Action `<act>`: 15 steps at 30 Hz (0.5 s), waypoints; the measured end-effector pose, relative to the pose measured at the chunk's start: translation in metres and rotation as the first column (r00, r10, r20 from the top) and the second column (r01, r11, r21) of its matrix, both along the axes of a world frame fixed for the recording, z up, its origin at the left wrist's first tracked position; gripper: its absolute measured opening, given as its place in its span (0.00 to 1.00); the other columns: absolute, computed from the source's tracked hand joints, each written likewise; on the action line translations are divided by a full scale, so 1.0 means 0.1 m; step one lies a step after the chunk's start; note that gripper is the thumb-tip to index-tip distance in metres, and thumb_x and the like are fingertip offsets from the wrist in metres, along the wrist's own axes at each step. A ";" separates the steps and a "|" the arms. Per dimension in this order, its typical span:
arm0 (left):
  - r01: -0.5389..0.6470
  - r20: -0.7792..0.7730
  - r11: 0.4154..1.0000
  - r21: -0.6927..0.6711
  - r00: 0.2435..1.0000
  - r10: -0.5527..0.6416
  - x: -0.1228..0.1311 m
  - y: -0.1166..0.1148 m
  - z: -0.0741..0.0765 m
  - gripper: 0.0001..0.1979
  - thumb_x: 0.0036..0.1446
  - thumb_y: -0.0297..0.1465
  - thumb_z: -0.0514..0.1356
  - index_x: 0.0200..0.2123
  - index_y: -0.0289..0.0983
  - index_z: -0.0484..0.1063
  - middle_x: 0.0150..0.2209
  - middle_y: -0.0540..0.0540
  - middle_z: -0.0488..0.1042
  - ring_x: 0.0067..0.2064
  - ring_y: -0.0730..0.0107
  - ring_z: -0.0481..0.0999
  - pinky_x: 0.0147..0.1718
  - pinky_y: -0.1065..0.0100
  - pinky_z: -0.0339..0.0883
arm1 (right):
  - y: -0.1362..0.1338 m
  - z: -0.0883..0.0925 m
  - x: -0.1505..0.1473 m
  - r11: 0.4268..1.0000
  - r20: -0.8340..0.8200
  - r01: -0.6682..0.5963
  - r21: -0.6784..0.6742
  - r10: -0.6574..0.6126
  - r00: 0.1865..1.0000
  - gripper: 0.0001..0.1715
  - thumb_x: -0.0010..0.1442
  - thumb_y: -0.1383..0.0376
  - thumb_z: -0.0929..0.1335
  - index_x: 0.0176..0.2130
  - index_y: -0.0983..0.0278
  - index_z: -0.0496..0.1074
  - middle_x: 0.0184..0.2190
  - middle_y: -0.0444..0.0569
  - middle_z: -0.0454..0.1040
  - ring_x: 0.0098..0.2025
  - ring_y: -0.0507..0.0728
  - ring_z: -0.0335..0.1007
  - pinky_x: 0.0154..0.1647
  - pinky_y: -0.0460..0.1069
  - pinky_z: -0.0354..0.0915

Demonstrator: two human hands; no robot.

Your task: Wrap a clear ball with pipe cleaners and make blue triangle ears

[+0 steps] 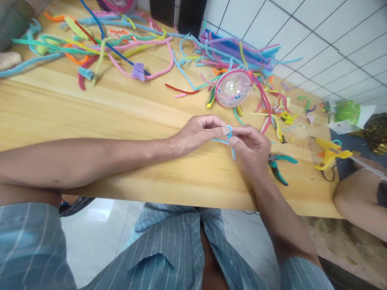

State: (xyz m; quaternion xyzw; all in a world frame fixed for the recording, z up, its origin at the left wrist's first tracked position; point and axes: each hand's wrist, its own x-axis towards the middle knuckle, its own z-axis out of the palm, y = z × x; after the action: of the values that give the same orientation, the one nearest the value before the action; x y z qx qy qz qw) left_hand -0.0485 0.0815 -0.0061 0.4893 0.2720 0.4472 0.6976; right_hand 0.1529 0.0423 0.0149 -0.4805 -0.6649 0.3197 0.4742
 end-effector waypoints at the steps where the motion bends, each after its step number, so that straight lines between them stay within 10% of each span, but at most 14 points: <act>1: -0.001 -0.001 1.000 0.003 1.000 0.001 0.00 0.00 -0.01 0.26 0.52 0.52 0.78 0.35 0.35 0.82 0.36 0.47 0.83 0.40 0.70 0.79 0.48 0.64 0.71 | -0.01 0.01 -0.02 1.000 0.016 0.017 0.007 -0.017 1.000 0.09 0.63 0.54 0.79 0.42 0.53 0.85 0.35 0.43 0.82 0.38 0.55 0.76 0.43 0.53 0.73; 15: -0.041 -0.058 0.999 -0.014 0.998 0.040 0.01 -0.06 0.00 0.25 0.52 0.49 0.79 0.39 0.34 0.83 0.36 0.47 0.83 0.39 0.70 0.79 0.44 0.66 0.72 | -0.03 0.02 -0.12 0.990 0.097 0.143 -0.010 -0.142 0.985 0.06 0.63 0.59 0.78 0.38 0.57 0.82 0.31 0.42 0.82 0.33 0.54 0.75 0.39 0.52 0.72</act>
State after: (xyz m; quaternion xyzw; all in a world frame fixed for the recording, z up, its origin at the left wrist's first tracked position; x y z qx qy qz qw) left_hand -0.0476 0.0760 -0.0065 0.4910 0.3050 0.4448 0.6841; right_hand 0.1404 0.0391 0.0166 -0.5457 -0.6481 0.2671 0.4592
